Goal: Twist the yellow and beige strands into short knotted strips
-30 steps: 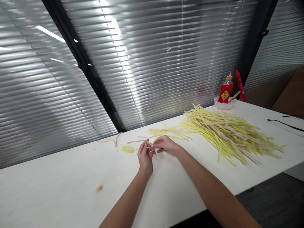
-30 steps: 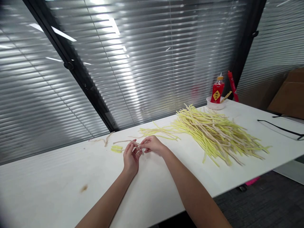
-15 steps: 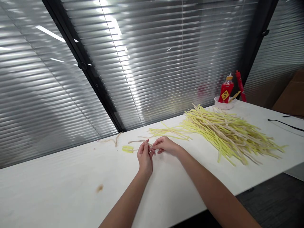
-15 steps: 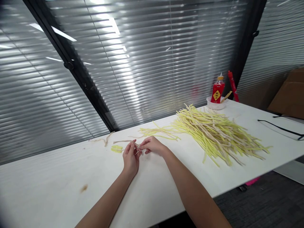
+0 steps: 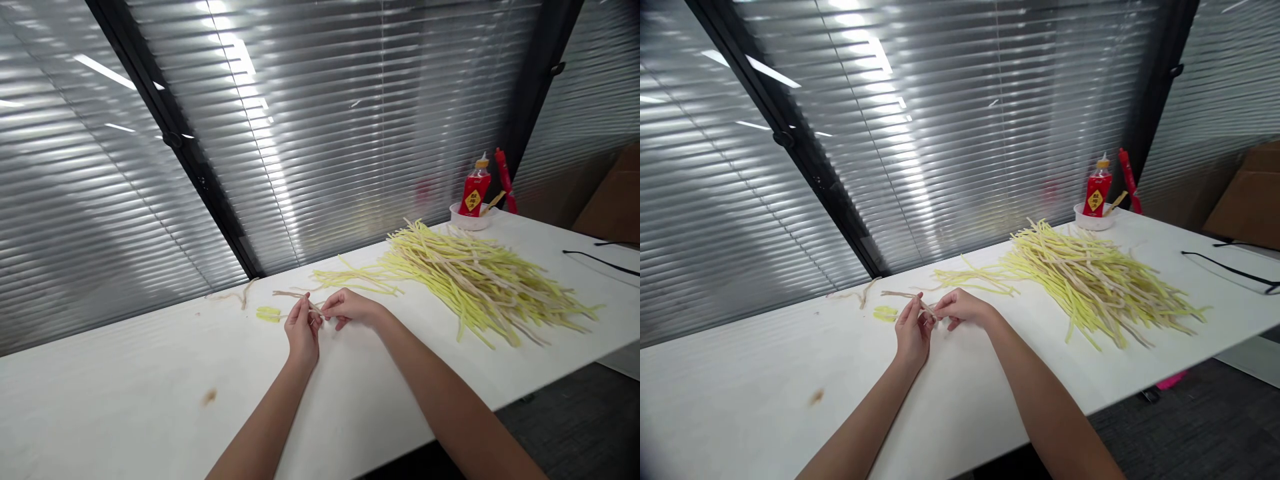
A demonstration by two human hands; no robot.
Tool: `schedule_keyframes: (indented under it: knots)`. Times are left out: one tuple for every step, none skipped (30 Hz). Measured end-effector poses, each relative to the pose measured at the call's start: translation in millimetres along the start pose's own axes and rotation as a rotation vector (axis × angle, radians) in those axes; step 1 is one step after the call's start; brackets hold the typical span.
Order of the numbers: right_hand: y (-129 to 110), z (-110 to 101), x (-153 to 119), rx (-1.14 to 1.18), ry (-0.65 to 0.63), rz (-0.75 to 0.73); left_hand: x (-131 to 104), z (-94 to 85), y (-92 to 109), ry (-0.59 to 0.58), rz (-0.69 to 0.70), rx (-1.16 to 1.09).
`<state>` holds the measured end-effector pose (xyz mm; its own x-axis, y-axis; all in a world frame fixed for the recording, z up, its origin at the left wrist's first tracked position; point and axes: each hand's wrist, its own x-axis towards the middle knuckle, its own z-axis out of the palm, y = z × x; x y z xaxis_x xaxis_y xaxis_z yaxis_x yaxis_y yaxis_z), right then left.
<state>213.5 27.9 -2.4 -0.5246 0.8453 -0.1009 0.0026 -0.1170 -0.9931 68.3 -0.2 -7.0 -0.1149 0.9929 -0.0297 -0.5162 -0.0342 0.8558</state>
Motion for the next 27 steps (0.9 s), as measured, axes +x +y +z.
schedule_keyframes:
  knots:
    - [0, 0, -1, -0.009, -0.012, 0.001, 1, -0.4, 1, 0.0, 0.004, 0.003]
    - [-1, 0, -1, -0.019, -0.021, 0.0, 1, -0.9, 1, 0.001, 0.011, 0.004]
    - [0, 1, -1, -0.027, -0.026, -0.002, 2, -1.6, 2, 0.005, 0.019, 0.003]
    - [0, 1, 0, -0.035, -0.025, -0.007, 3, -2.2, 2, 0.013, 0.025, -0.001]
    - [1, 2, 0, -0.04, -0.02, -0.012, 4, -2.9, 3, 0.022, 0.026, -0.006]
    - [1, 2, 1, -0.043, -0.01, -0.018, 5, -3.5, 4, 0.034, 0.025, -0.011]
    - [2, 2, 1, -0.045, 0.0, -0.02, 6, -4.0, 4, 0.043, 0.024, -0.013]
    - [3, 2, 2, -0.043, 0.002, -0.018, 7, -4.4, 4, 0.046, 0.027, -0.012]
    - [3, 2, 2, -0.038, -0.002, -0.015, 7, -4.7, 5, 0.042, 0.032, -0.007]
    - [3, 2, 2, -0.03, -0.012, -0.012, 8, -4.7, 5, 0.031, 0.041, 0.003]
    - [2, 2, 2, -0.021, -0.027, -0.009, 8, -4.7, 5, 0.017, 0.051, 0.015]
    - [2, 1, 1, -0.012, -0.044, -0.004, 8, -4.5, 6, 0.002, 0.06, 0.027]
    - [2, 1, 1, -0.006, -0.058, 0.001, 8, -4.4, 6, -0.009, 0.066, 0.037]
    - [1, 1, 1, -0.002, -0.07, 0.006, 9, -4.4, 6, -0.015, 0.07, 0.044]
    - [1, 1, 1, -0.001, -0.074, 0.011, 9, -4.5, 6, -0.014, 0.072, 0.048]
    - [1, 2, 1, -0.002, -0.066, 0.012, 10, -4.8, 6, -0.008, 0.073, 0.049]
    - [1, 2, 2, -0.003, -0.045, 0.006, 10, -5.2, 6, -0.001, 0.072, 0.048]
    - [2, 3, 3, -0.004, -0.015, -0.007, 11, -5.8, 6, 0.006, 0.071, 0.047]
    - [3, 4, 4, -0.004, 0.014, -0.023, 11, -6.3, 5, 0.011, 0.067, 0.047]
    - [3, 5, 5, -0.005, 0.038, -0.041, 11, -6.8, 5, 0.016, 0.06, 0.047]
    - [4, 6, 6, -0.008, 0.052, -0.055, 12, -7.1, 4, 0.019, 0.053, 0.048]
    - [5, 7, 6, -0.017, 0.055, -0.065, 12, -7.3, 4, 0.022, 0.048, 0.048]
    - [5, 8, 7, -0.032, 0.055, -0.073, 12, -7.3, 3, 0.023, 0.044, 0.047]
    - [5, 9, 7, -0.053, 0.058, -0.08, 12, -7.3, 3, 0.024, 0.045, 0.045]
    - [6, 10, 7, -0.081, 0.062, -0.088, 12, -7.2, 2, 0.024, 0.048, 0.042]
    - [6, 11, 7, -0.113, 0.07, -0.098, 12, -7.2, 2, 0.022, 0.052, 0.038]
    - [6, 12, 6, -0.148, 0.077, -0.109, 13, -7.3, 1, 0.02, 0.056, 0.035]
